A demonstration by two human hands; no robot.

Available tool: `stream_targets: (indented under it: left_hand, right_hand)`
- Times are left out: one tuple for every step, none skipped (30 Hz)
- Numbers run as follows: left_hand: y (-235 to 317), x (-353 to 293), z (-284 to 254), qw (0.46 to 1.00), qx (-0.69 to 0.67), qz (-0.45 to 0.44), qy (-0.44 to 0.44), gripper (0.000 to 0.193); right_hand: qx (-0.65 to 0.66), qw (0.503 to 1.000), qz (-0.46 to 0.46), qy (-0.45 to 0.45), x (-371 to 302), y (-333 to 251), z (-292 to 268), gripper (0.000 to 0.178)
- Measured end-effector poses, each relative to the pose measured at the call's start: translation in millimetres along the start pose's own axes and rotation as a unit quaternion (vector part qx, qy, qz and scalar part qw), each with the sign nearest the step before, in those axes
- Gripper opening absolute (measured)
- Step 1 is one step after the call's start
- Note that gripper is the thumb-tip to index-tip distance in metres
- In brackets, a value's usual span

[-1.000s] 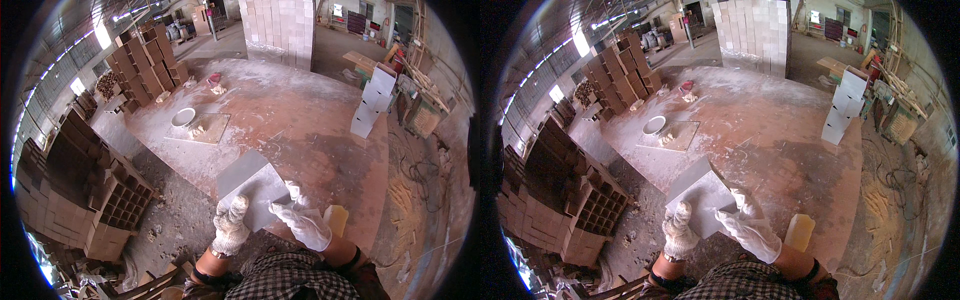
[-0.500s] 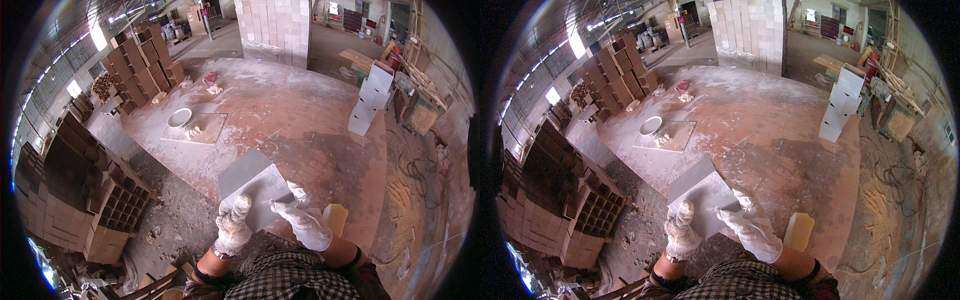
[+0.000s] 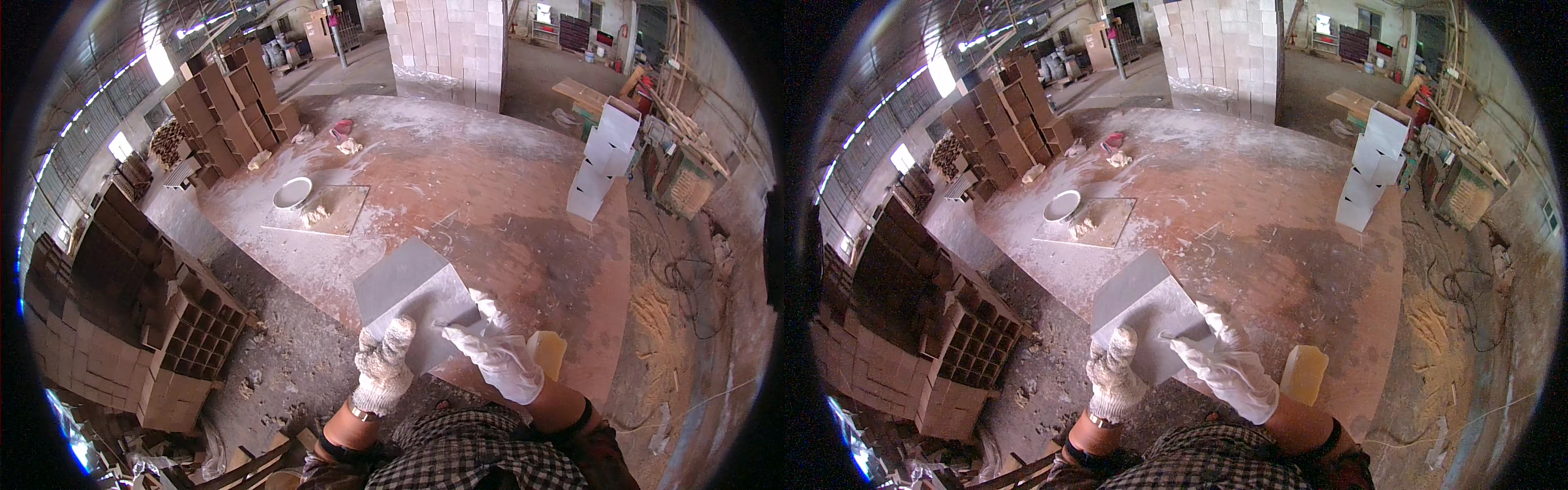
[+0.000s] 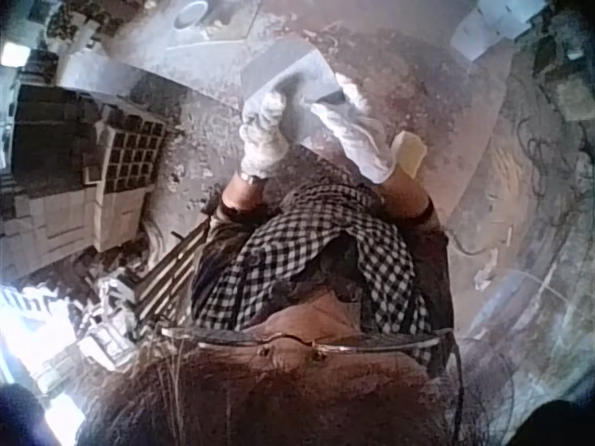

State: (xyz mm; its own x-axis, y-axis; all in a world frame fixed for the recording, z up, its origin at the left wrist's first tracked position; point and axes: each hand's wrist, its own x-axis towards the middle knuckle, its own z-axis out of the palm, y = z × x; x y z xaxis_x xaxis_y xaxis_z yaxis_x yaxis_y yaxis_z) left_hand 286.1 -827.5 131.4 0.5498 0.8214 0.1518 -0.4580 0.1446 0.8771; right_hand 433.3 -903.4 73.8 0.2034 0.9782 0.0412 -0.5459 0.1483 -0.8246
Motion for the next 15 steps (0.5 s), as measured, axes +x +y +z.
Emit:
stream_targets:
  left_hand:
    - [1, 0, 1, 1.0, 0.014, 0.006, -0.008, 0.048]
    - [1, 1, 3, 1.0, 0.014, 0.007, -0.009, 0.048]
    - [0, 0, 2, 1.0, -0.003, -0.002, 0.006, 0.047]
    - [-3, 0, 2, 1.0, -0.021, -0.012, 0.019, 0.046]
    - [-4, -1, 4, 1.0, -0.02, -0.012, 0.017, 0.046]
    - [-6, -2, 5, 1.0, 0.003, 0.001, 0.015, 0.045]
    - [-7, -3, 6, 0.999, 0.025, 0.014, 0.013, 0.043]
    - [-6, -4, 9, 1.0, -0.001, -0.003, 0.008, 0.04]
    - [-5, -3, 10, 1.0, -0.002, -0.003, 0.006, 0.04]
    - [-3, -2, 9, 1.0, 0.0, -0.001, 0.0, 0.039]
    - [-2, -1, 7, 1.0, 0.003, 0.002, -0.003, 0.038]
    - [-2, 0, 4, 1.0, 0.004, 0.002, -0.002, 0.038]
    - [-2, 1, 2, 1.0, 0.017, 0.007, 0.01, 0.038]
    - [-4, 2, -1, 0.999, 0.03, 0.011, 0.022, 0.038]
    - [-5, 2, -1, 0.999, 0.031, 0.01, 0.024, 0.038]
  right_hand:
    - [-0.09, 0.996, 0.008, 0.019, -2, -2, -4, 0.052]
    - [-0.178, 0.983, 0.019, 0.036, -3, -9, -3, 0.05]
    - [-0.109, 0.992, 0.05, 0.044, -5, -35, 19, 0.048]
    - [-0.073, 0.994, 0.066, 0.049, -2, -41, 27, 0.047]
    - [-0.039, 0.995, 0.078, 0.055, -1, -51, 36, 0.046]
    - [0.179, 0.978, 0.106, 0.008, 2, -52, 40, 0.048]
    - [0.287, 0.951, 0.114, -0.018, 4, -51, 40, 0.049]
    - [0.388, 0.912, 0.127, -0.04, 5, -51, 38, 0.05]
    - [0.448, 0.877, 0.162, -0.063, 9, -46, 32, 0.048]
    - [0.477, 0.857, 0.179, -0.075, 9, -47, 30, 0.048]
    - [0.505, 0.835, 0.199, -0.086, 10, -48, 29, 0.047]
    - [0.165, 0.975, 0.133, -0.062, 6, -53, 31, 0.046]
    - [-0.014, 0.995, 0.087, -0.052, 3, -59, 35, 0.046]
    - [-0.196, 0.979, 0.05, -0.03, 0, -64, 39, 0.047]
    - [-0.17, 0.983, 0.073, -0.014, -1, -68, 43, 0.047]
